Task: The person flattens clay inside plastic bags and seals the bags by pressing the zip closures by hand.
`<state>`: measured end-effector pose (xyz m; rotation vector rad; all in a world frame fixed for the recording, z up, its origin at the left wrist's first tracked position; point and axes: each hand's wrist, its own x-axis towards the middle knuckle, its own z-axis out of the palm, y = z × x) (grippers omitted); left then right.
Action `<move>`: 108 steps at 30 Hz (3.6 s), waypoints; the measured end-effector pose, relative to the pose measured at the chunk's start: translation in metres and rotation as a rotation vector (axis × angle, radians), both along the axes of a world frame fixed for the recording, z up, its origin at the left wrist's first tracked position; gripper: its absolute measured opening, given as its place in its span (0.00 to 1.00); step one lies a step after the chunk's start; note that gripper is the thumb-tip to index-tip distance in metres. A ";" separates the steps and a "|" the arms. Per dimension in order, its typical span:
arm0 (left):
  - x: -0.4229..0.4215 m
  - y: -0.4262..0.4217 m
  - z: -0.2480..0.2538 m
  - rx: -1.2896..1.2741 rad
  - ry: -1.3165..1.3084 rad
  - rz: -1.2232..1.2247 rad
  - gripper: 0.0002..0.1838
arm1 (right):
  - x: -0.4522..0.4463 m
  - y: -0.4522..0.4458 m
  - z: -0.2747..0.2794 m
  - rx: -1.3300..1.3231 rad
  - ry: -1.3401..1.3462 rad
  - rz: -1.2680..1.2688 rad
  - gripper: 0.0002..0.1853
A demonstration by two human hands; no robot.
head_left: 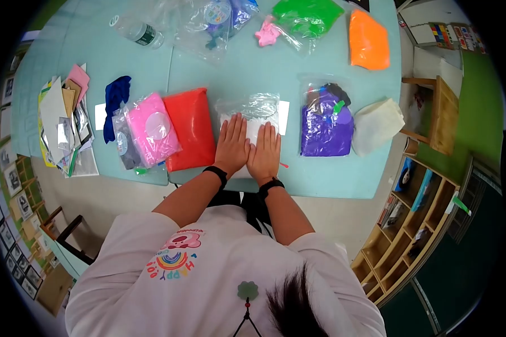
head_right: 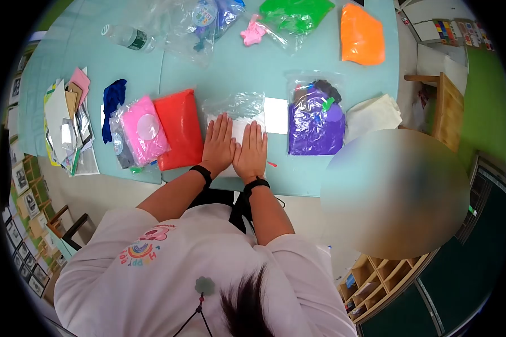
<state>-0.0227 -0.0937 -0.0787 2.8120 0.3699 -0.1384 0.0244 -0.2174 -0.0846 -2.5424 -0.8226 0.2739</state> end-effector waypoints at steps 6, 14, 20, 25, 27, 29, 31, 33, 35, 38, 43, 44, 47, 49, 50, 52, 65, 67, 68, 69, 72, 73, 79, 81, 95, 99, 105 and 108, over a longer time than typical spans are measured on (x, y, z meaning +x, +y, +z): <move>0.004 -0.001 -0.003 0.051 -0.005 -0.031 0.33 | 0.002 -0.001 0.000 -0.011 0.018 -0.010 0.32; -0.043 -0.034 -0.001 -0.166 -0.107 0.085 0.31 | -0.022 -0.022 0.002 0.004 -0.017 0.080 0.33; -0.052 -0.039 -0.008 -0.028 -0.044 0.066 0.34 | -0.026 -0.034 -0.003 -0.002 0.047 0.149 0.36; -0.056 -0.039 -0.008 -0.022 -0.089 0.044 0.33 | -0.024 -0.036 -0.015 0.080 0.020 0.145 0.35; -0.053 -0.036 -0.003 -0.056 -0.125 0.029 0.33 | -0.029 -0.039 -0.007 0.089 0.025 0.142 0.35; -0.053 -0.034 0.005 -0.091 -0.151 0.030 0.32 | -0.033 -0.041 -0.004 0.097 0.062 0.137 0.34; -0.051 -0.022 0.003 -0.014 -0.244 0.190 0.31 | -0.026 -0.032 -0.001 0.119 0.059 0.103 0.32; -0.048 -0.006 0.010 -0.105 -0.416 0.413 0.31 | -0.011 -0.021 0.010 0.196 -0.024 0.026 0.30; -0.034 0.018 0.012 -0.529 -0.380 0.613 0.32 | 0.020 0.008 0.030 0.234 -0.102 0.029 0.22; -0.020 0.024 0.003 -0.807 -0.345 0.772 0.34 | 0.075 0.075 0.050 0.378 -0.060 0.271 0.17; -0.025 0.008 -0.012 -0.662 -0.336 0.695 0.44 | 0.118 0.154 0.054 -0.221 0.326 0.581 0.17; -0.030 0.005 -0.015 -0.713 -0.316 0.713 0.45 | 0.126 0.163 0.064 -0.331 0.420 0.610 0.15; -0.041 -0.003 0.006 -0.928 -0.276 0.773 0.53 | 0.142 0.170 0.038 -0.288 0.677 0.715 0.12; -0.056 0.005 -0.002 -1.047 -0.238 0.652 0.55 | 0.147 0.160 0.012 -0.024 0.764 0.769 0.08; -0.059 0.006 -0.007 -1.106 -0.225 0.585 0.56 | 0.147 0.156 0.004 0.014 0.739 0.682 0.07; -0.059 -0.003 -0.001 -0.907 -0.162 0.573 0.58 | 0.141 0.144 -0.001 0.089 0.690 0.500 0.05; -0.035 -0.005 0.037 -0.140 -0.226 0.280 0.35 | 0.081 0.068 0.049 0.289 -0.157 0.338 0.20; -0.013 0.005 0.024 -0.114 -0.189 0.210 0.32 | 0.050 0.034 0.029 0.237 -0.088 0.313 0.24; -0.004 0.006 0.015 -0.103 -0.170 0.169 0.30 | 0.034 0.020 0.017 0.163 -0.039 0.345 0.27; 0.003 0.005 0.004 -0.176 -0.134 0.232 0.32 | 0.025 0.009 0.003 0.045 -0.076 0.346 0.30; 0.009 0.006 -0.003 -0.115 -0.090 0.221 0.33 | 0.017 0.007 0.002 0.046 -0.059 0.137 0.32; 0.006 0.005 -0.004 -0.096 -0.064 0.215 0.34 | 0.017 0.007 0.002 0.035 -0.026 0.116 0.35; 0.008 0.009 -0.012 -0.215 -0.076 0.225 0.33 | 0.023 0.005 -0.001 0.034 0.036 0.097 0.37; 0.011 0.010 -0.015 -0.153 -0.098 0.192 0.33 | 0.023 0.003 0.002 0.052 0.041 0.091 0.36; 0.044 0.013 -0.006 -0.032 -0.036 0.174 0.36 | 0.082 0.010 -0.012 -0.099 -0.086 0.031 0.35; 0.050 0.017 -0.008 -0.062 -0.044 0.180 0.37 | 0.088 0.010 -0.018 -0.072 -0.085 0.032 0.36; 0.040 0.047 -0.014 -0.676 -0.249 0.809 0.33 | 0.105 -0.009 0.011 0.287 0.131 -0.270 0.30; 0.055 0.060 -0.036 -0.997 -0.224 1.003 0.26 | 0.118 0.001 -0.003 0.389 0.234 -0.416 0.19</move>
